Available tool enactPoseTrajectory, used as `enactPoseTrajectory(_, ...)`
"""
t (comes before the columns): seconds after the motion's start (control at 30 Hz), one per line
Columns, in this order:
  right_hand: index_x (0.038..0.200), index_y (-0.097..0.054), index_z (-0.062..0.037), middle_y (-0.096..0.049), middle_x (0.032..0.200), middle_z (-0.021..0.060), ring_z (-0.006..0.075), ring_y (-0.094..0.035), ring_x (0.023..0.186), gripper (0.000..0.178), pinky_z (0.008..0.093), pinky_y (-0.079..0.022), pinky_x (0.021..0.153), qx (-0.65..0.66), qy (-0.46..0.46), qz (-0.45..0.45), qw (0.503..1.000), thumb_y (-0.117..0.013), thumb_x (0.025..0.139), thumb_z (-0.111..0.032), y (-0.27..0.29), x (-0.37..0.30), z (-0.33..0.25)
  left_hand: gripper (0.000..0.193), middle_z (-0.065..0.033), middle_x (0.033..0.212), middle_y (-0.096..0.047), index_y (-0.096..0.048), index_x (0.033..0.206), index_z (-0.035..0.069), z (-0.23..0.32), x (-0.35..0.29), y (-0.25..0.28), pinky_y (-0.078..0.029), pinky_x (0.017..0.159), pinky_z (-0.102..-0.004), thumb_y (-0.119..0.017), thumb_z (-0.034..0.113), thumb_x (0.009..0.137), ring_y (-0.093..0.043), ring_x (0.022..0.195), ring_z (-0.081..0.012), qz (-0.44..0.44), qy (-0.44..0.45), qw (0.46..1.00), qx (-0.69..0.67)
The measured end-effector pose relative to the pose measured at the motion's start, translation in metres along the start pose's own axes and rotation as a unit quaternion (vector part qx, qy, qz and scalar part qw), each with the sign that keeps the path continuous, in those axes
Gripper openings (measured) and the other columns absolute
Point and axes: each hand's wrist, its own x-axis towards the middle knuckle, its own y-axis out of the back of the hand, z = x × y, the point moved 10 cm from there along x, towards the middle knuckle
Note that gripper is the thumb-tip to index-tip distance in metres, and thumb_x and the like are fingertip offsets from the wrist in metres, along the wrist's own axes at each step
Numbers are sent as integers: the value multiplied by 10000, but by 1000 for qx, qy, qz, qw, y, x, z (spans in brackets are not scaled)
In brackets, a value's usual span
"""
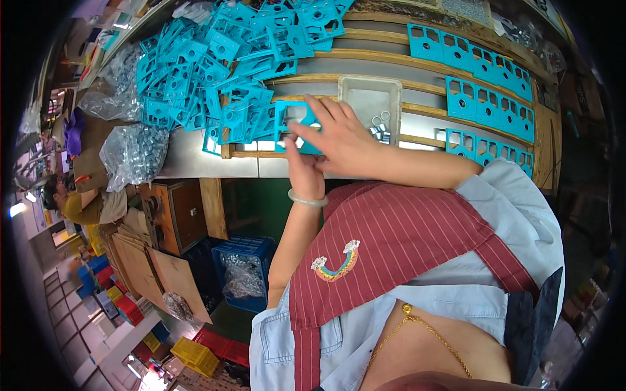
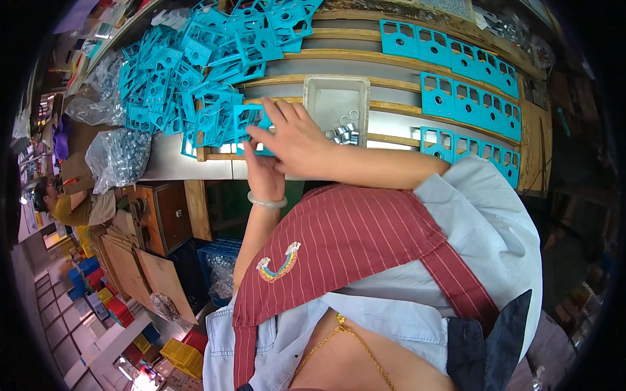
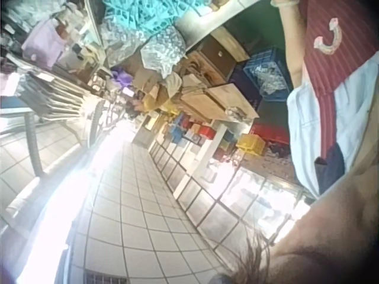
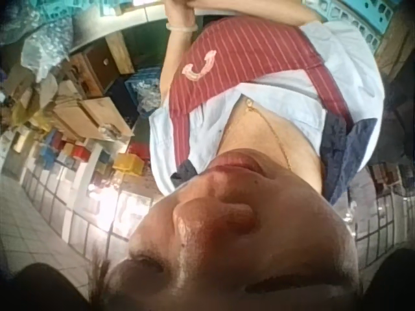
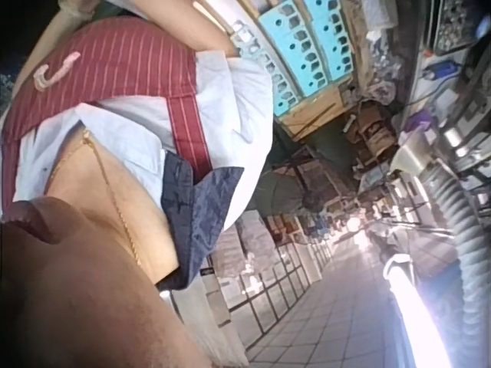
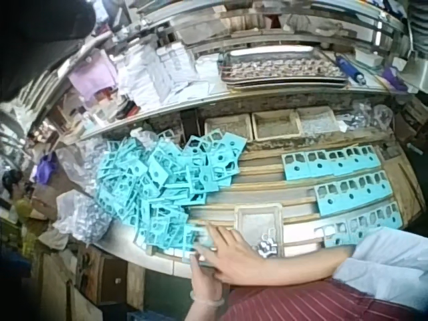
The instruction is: Assembling small metal pins or components into blue plastic frames at a workshop workbench.
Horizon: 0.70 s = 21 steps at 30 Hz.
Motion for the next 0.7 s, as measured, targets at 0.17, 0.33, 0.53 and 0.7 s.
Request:
enactPoseTrajectory(0.17, 1124, -584, -94, -597, 1062, 87, 205, -577, 939, 351, 289, -448, 810, 398, -84, 118, 906, -653, 780, -86, 84, -34, 38, 373, -31, 696, -486, -570, 958, 97, -33, 1, -34, -337, 509, -275, -465, 451, 907, -431, 549, -142, -223, 226, 900, -298)
enactPoseTrajectory(0.33, 942, -642, -74, -593, 800, 57, 197, -599, 692, 183, 309, -485, 615, 265, -14, 52, 963, -658, 760, -77, 69, -58, 26, 412, -39, 861, -586, -577, 980, 106, -78, -23, -68, -352, 549, -270, -497, 495, 871, -472, 634, -144, -185, 352, 847, -355)
enactPoseTrajectory(0.53, 920, -628, -79, -575, 777, 67, 247, -592, 686, 150, 351, -479, 598, 194, 34, 84, 977, -629, 775, -121, 75, -67, 18, 334, -10, 1015, -568, -561, 1031, 204, -90, -32, -73, -429, 763, -342, -440, 483, 892, -505, 946, -175, -82, 267, 947, -161)
enactPoseTrajectory(0.7, 712, -525, 2, -568, 733, 155, 342, -578, 672, 197, 418, -464, 604, 294, -92, -37, 951, -527, 824, -160, 52, -75, 33, 273, -27, 787, -601, -586, 910, 151, -92, -36, -76, -452, 511, -297, -516, 409, 855, -551, 626, -144, -225, 324, 862, -318)
